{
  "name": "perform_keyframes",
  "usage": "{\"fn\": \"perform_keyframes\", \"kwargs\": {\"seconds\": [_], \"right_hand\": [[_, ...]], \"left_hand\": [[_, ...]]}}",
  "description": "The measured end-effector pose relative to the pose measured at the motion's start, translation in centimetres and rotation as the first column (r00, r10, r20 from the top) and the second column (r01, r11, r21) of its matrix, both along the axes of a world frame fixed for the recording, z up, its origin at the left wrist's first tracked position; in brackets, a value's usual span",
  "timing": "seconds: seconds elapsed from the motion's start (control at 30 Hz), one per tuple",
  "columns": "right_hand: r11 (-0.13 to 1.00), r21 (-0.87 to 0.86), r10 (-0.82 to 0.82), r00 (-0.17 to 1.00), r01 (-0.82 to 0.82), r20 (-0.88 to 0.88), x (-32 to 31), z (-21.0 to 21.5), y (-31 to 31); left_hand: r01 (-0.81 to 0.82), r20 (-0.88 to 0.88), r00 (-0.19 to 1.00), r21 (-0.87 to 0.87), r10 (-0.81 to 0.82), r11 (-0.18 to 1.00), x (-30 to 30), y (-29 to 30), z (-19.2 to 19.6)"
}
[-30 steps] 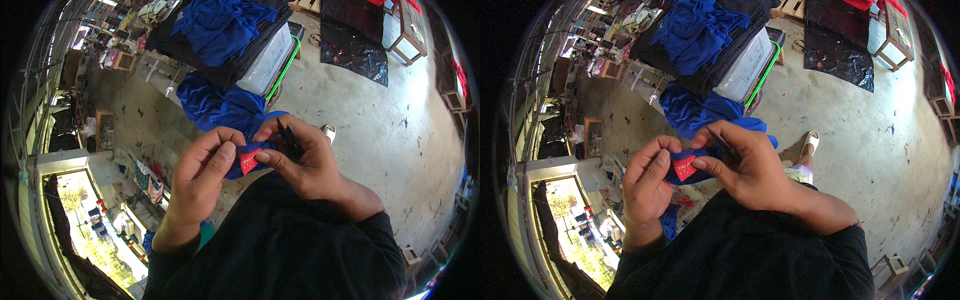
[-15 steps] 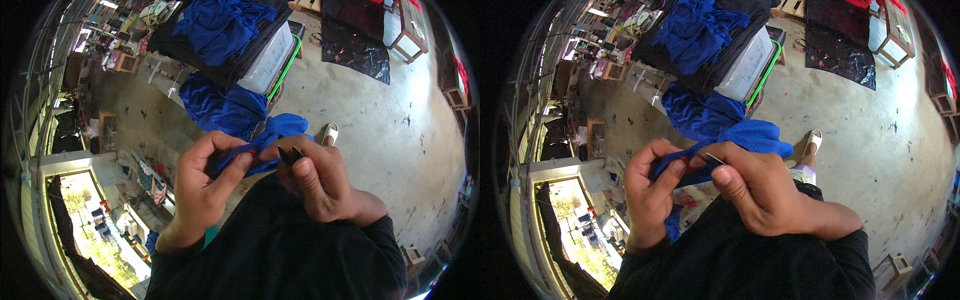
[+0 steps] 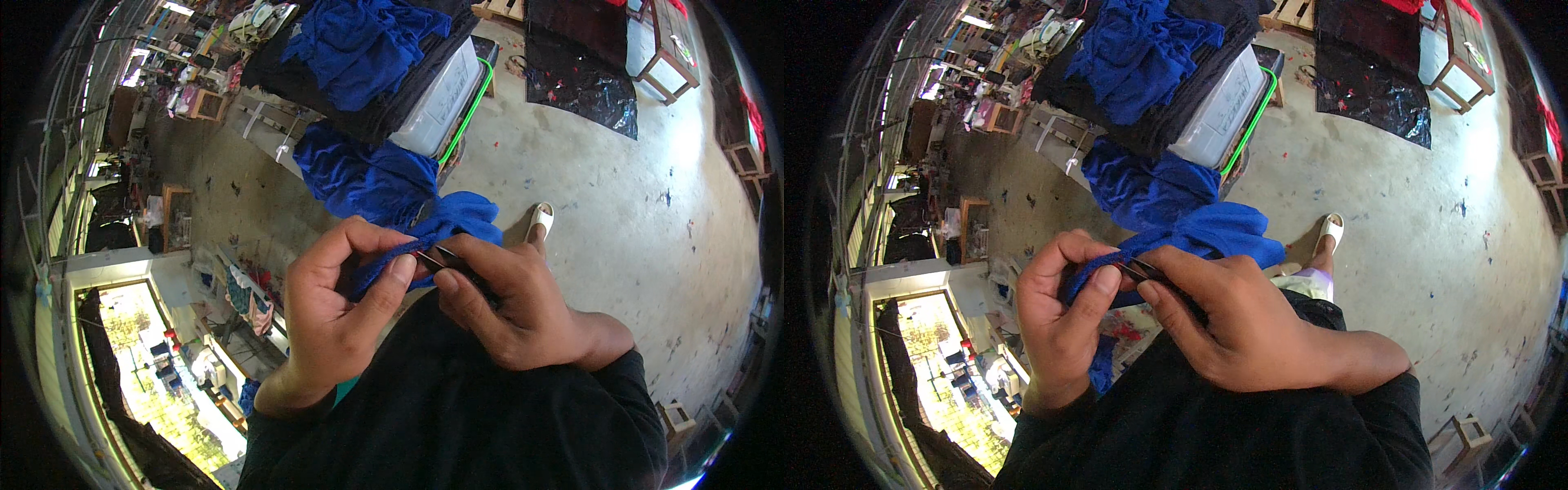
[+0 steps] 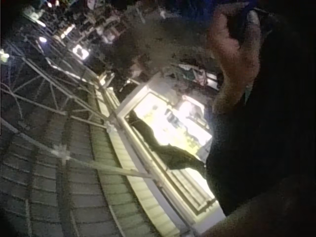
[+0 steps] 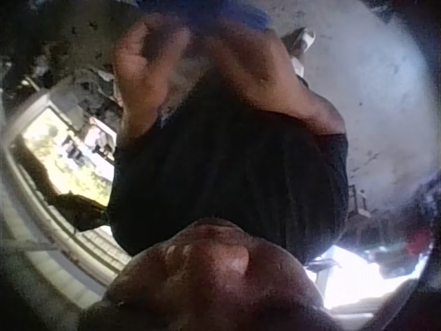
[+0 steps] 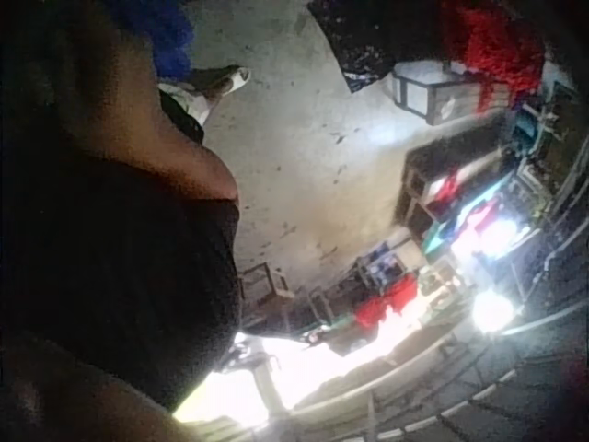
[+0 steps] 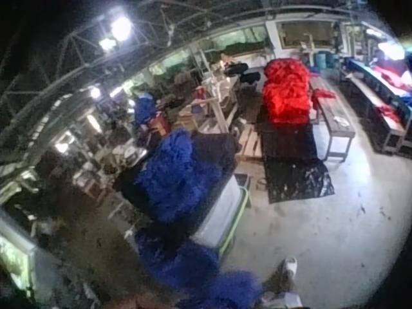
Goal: The person holds a blue garment and uses small scissors to trim loose threads and a red tag from the fabric. The person then picks up another blue garment and repeats the trimming process.
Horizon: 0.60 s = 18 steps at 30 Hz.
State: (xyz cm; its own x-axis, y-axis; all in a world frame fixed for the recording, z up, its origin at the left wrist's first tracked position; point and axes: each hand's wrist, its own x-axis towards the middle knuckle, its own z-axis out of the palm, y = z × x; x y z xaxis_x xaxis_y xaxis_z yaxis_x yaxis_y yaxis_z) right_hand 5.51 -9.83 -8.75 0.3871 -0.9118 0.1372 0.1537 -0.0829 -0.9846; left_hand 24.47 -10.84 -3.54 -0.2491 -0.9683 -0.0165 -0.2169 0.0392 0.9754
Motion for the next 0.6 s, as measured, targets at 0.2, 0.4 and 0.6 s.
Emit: {"fn": "perform_keyframes", "kwargs": {"seconds": [0.2, 0.4, 0.6], "right_hand": [[0.999, 0.051, 0.010, 0.999, -0.008, -0.034, -0.1, 0.7, -0.4], [0.997, 0.065, 0.049, 0.997, -0.045, -0.053, -0.3, 0.6, -0.9], [0.999, 0.029, 0.043, 0.998, -0.042, -0.050, -0.1, 0.1, -1.2]], "left_hand": [[-0.009, 0.054, 0.999, -0.024, 0.010, 1.000, 0.1, -0.2, -0.1], [-0.029, 0.044, 0.999, 0.014, 0.028, 0.999, 0.1, -0.3, -0.3], [-0.066, 0.034, 0.997, 0.022, 0.065, 0.998, 0.2, -0.4, -0.6]]}}
